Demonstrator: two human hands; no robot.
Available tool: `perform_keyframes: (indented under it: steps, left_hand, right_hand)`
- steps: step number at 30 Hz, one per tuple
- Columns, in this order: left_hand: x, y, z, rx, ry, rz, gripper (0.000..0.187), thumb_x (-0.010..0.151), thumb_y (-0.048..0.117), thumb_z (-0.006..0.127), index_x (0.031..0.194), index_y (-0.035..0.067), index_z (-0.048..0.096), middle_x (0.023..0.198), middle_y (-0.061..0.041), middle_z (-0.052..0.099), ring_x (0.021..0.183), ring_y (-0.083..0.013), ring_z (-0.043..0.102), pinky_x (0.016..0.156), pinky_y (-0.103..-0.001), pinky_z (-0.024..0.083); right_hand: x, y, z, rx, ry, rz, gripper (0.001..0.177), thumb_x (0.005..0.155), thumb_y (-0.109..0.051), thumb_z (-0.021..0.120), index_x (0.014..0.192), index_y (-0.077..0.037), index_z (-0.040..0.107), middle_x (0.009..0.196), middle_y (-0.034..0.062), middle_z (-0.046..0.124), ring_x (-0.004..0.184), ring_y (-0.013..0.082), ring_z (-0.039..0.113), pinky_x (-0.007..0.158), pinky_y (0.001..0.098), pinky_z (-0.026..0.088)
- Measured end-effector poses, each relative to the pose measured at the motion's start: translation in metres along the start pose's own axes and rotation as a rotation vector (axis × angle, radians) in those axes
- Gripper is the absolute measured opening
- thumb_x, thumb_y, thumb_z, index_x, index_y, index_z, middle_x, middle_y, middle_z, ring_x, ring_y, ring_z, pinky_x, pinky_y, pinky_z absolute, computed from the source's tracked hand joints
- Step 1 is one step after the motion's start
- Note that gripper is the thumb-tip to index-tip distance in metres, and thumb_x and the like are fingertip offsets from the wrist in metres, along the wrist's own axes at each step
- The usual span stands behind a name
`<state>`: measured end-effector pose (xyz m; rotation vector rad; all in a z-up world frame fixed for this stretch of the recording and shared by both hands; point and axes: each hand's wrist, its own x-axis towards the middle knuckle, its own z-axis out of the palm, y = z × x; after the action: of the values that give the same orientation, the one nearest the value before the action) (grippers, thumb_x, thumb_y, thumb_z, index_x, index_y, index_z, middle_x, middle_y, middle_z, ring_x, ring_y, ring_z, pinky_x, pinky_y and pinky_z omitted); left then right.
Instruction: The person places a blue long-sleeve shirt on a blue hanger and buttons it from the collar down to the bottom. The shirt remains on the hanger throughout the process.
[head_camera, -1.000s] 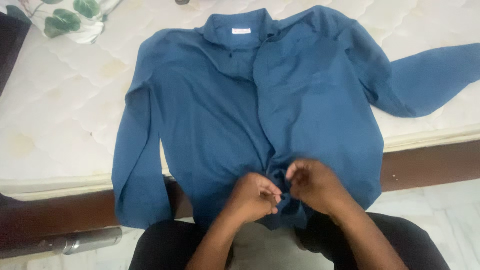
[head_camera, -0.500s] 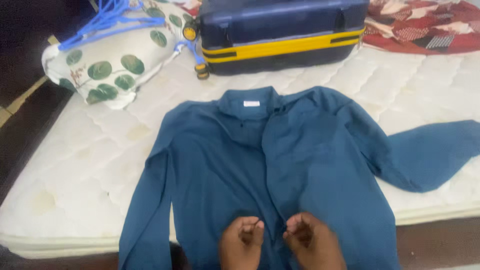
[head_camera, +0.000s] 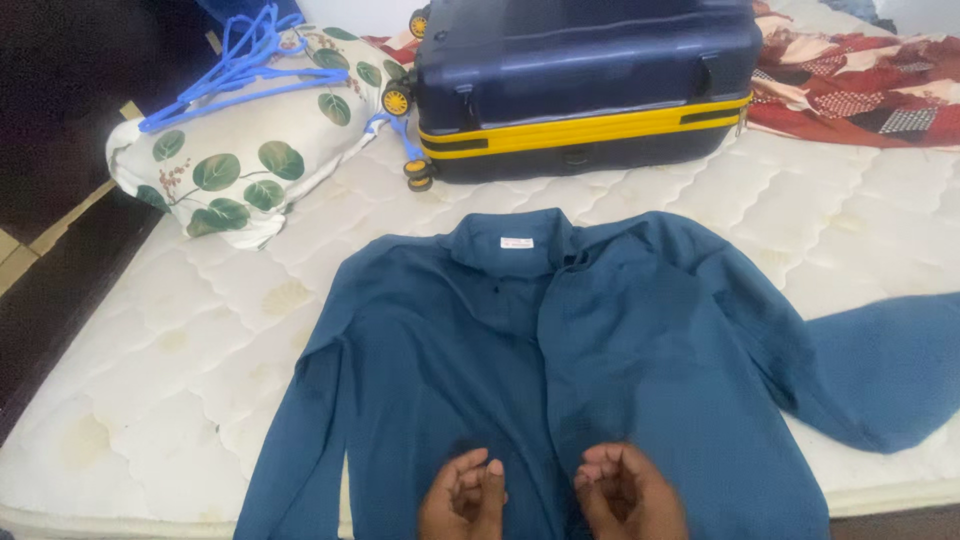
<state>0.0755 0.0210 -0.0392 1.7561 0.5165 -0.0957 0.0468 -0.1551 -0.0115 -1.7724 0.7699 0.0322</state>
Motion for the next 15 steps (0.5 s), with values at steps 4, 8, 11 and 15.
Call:
perform_keyframes:
  steps: [4,8,11,15]
  left_hand:
    - [0.033,-0.045,0.014,-0.079,0.137,0.122,0.034,0.078,0.022,0.086,0.105,0.004,0.073,0.068,-0.011,0.081,0.060,-0.0157,0.077,0.063,-0.034,0.064]
    - [0.071,-0.114,0.034,-0.211,0.241,0.281,0.029,0.071,0.014,0.088,0.093,0.002,0.074,0.059,-0.013,0.077,0.051,-0.0166,0.073,0.051,-0.034,0.062]
    - [0.101,-0.158,0.051,-0.331,0.298,0.371,0.028,0.071,0.014,0.084,0.093,0.003,0.072,0.055,-0.012,0.074,0.045,-0.0168,0.070,0.043,-0.034,0.059]
    - [0.122,-0.188,0.073,-0.240,0.428,0.373,0.030,0.070,0.017,0.086,0.094,0.004,0.072,0.061,-0.012,0.075,0.052,-0.0170,0.072,0.051,-0.034,0.060]
  right_hand:
    - [0.024,0.015,0.013,0.098,0.060,-0.064,0.019,0.087,-0.006,0.080,0.103,-0.005,0.070,0.090,0.0121,0.077,0.086,0.0171,0.079,0.087,0.0336,0.063]
    - [0.040,0.014,0.023,0.090,-0.002,-0.009,0.019,0.087,-0.007,0.079,0.103,-0.005,0.070,0.089,0.0114,0.077,0.085,0.0167,0.079,0.086,0.0332,0.063]
    - [0.043,0.009,0.030,0.071,-0.041,0.011,0.019,0.087,-0.008,0.079,0.104,-0.005,0.070,0.089,0.0108,0.077,0.085,0.0165,0.078,0.085,0.0329,0.063]
    - [0.044,0.005,0.038,0.046,-0.062,0.031,0.020,0.087,-0.009,0.078,0.104,-0.006,0.069,0.088,0.0101,0.077,0.084,0.0161,0.078,0.084,0.0325,0.062]
